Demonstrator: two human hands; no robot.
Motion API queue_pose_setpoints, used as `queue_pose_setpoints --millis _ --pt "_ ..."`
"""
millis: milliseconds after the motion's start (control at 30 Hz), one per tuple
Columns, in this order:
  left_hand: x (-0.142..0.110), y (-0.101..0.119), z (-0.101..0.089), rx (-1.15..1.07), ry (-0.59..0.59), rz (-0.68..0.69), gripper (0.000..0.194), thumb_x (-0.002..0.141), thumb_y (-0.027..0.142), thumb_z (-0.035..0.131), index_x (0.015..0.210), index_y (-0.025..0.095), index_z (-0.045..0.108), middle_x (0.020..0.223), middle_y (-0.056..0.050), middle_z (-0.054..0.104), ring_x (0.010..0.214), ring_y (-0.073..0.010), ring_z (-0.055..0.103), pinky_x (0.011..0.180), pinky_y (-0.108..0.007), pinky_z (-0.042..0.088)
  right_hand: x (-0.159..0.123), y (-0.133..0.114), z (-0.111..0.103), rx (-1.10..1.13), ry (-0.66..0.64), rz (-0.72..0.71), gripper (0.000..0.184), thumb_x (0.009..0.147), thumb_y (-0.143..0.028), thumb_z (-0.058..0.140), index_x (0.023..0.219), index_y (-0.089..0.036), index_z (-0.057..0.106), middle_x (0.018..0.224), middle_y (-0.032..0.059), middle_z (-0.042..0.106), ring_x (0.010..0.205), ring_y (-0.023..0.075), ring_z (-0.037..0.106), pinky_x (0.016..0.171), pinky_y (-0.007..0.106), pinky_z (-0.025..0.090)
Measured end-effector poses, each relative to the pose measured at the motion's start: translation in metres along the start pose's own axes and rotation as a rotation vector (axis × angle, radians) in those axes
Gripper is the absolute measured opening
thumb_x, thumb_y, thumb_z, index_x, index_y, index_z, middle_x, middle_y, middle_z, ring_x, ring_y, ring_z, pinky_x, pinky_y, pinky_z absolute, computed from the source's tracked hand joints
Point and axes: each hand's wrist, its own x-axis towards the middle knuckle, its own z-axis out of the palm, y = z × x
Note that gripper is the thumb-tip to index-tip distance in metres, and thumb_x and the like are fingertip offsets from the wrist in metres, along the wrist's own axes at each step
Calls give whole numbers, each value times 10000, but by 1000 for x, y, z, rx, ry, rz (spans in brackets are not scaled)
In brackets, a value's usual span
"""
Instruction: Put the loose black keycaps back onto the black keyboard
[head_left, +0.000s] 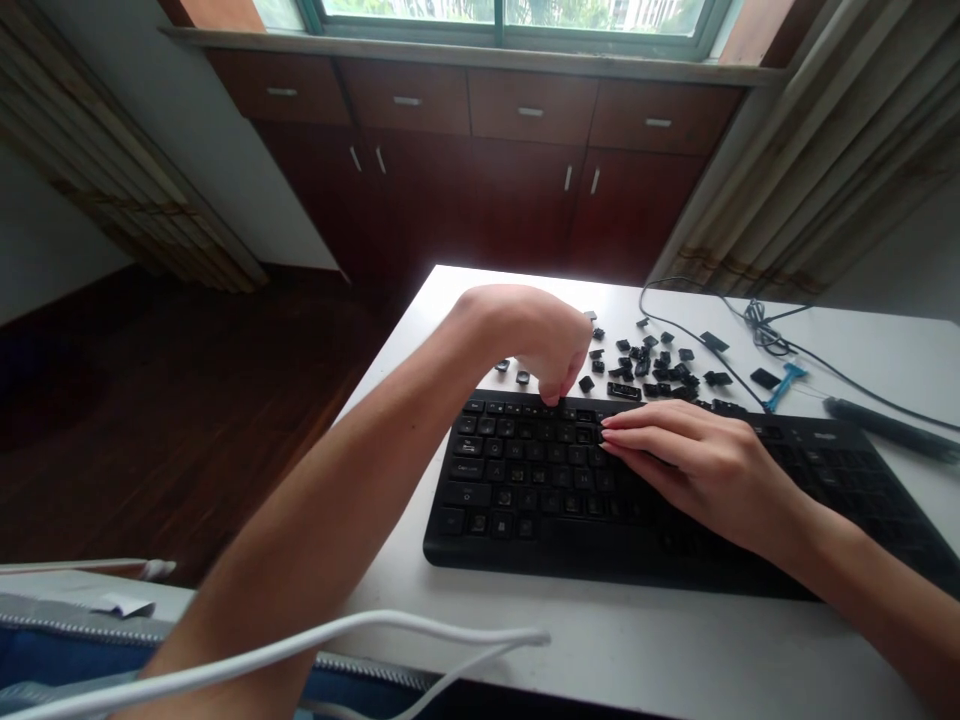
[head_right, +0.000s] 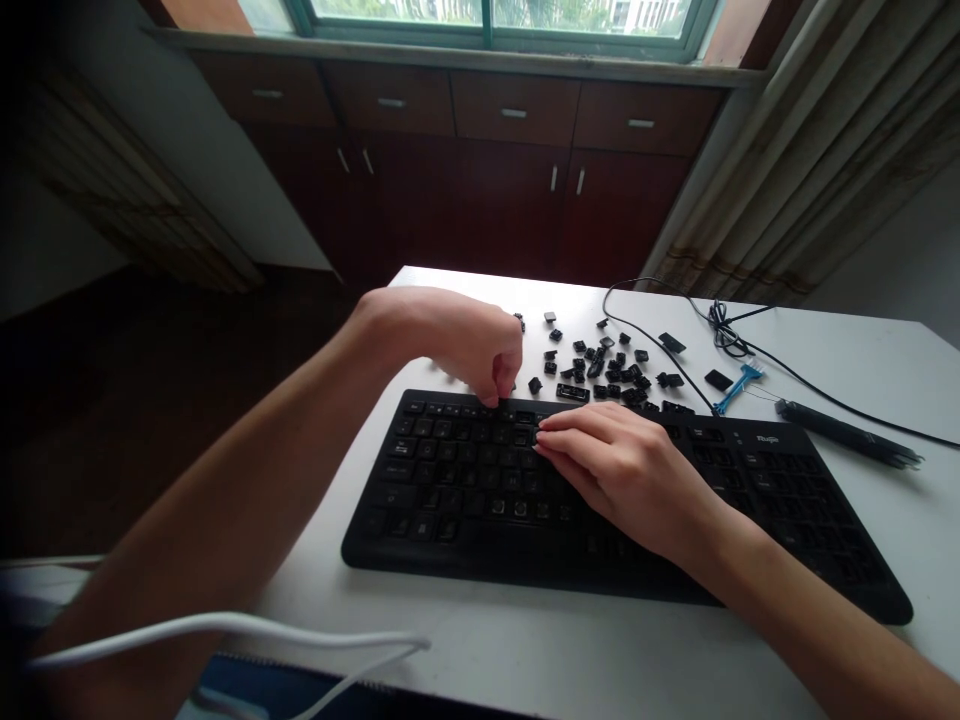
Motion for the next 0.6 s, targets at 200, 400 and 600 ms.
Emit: queue_pose_setpoints --millis 200,400,600 --pt "-3 2 0 27 5 5 262 689 325 734 933 262 804 880 -34 755 736 -216 631 713 -325 467 3 -6 -7 52 -68 101 177 955 -202 586 1094 -216 695 1158 63 707 989 188 687 886 321 555" --pt "0 4 0 7 5 -13 278 676 327 755 940 257 806 819 -38 740 752 -226 636 718 -314 465 42 1 -6 28 39 295 287 1044 -315 384 991 -188 636 943 70 647 832 186 603 755 320 472" --pt "-14 -12 -3 64 147 -130 197 709 258 714 881 206 795 646 -39 677 730 -215 615 743 -324 441 79 13 26 -317 -8 172 329 1047 -330 277 971 -162 550 941 106 568 839 234 463 783 391 366"
